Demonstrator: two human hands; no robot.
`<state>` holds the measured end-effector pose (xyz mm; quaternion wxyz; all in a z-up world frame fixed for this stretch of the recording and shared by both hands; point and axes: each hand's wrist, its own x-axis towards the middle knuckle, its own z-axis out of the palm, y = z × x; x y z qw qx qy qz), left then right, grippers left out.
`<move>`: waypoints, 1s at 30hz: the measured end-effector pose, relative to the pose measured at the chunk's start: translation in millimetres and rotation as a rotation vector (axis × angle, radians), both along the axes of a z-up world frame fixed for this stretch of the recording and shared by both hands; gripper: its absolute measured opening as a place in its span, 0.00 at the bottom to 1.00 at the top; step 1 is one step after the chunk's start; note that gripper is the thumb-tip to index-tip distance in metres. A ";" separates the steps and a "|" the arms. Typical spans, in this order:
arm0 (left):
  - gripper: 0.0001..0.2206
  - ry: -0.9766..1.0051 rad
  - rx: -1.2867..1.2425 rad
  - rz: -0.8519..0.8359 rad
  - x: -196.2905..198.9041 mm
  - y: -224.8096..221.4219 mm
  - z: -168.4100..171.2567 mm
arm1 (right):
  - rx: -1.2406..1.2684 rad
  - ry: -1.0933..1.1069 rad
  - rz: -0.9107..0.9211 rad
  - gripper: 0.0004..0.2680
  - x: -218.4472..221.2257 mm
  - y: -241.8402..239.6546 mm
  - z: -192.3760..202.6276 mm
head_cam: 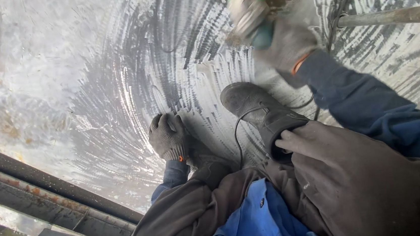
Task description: Grinding the surface of a large metal plate using a handheld angle grinder.
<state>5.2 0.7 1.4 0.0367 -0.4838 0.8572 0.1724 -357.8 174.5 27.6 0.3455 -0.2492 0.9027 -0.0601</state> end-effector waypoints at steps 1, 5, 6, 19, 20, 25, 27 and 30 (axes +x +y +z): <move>0.19 0.004 0.011 0.008 0.8 0.0 -1.8 | -0.020 -0.065 0.112 0.26 18.7 -7.8 5.7; 0.19 0.045 -0.026 -0.055 9.2 3.9 -5.3 | 0.025 -0.113 0.310 0.24 50.4 -11.1 -4.6; 0.18 0.065 -0.028 -0.047 8.1 4.6 -4.0 | 0.023 -0.105 0.324 0.22 49.4 -9.3 -5.3; 0.18 0.021 0.031 0.028 -8.4 0.5 14.2 | -0.017 0.146 0.015 0.29 -2.0 23.0 -6.8; 0.18 0.018 0.027 0.024 -4.3 1.6 10.0 | -0.021 0.143 0.012 0.29 14.4 11.6 0.5; 0.19 0.083 -0.057 -0.050 13.5 1.9 -10.9 | -0.061 -0.147 0.371 0.24 56.1 1.7 -7.3; 0.18 0.079 -0.035 -0.041 17.3 2.2 -8.5 | -0.349 -0.207 0.198 0.24 39.1 24.5 0.5; 0.19 0.071 -0.003 0.004 2.0 -1.0 -4.8 | -0.338 -0.180 -0.164 0.24 -4.7 52.5 9.9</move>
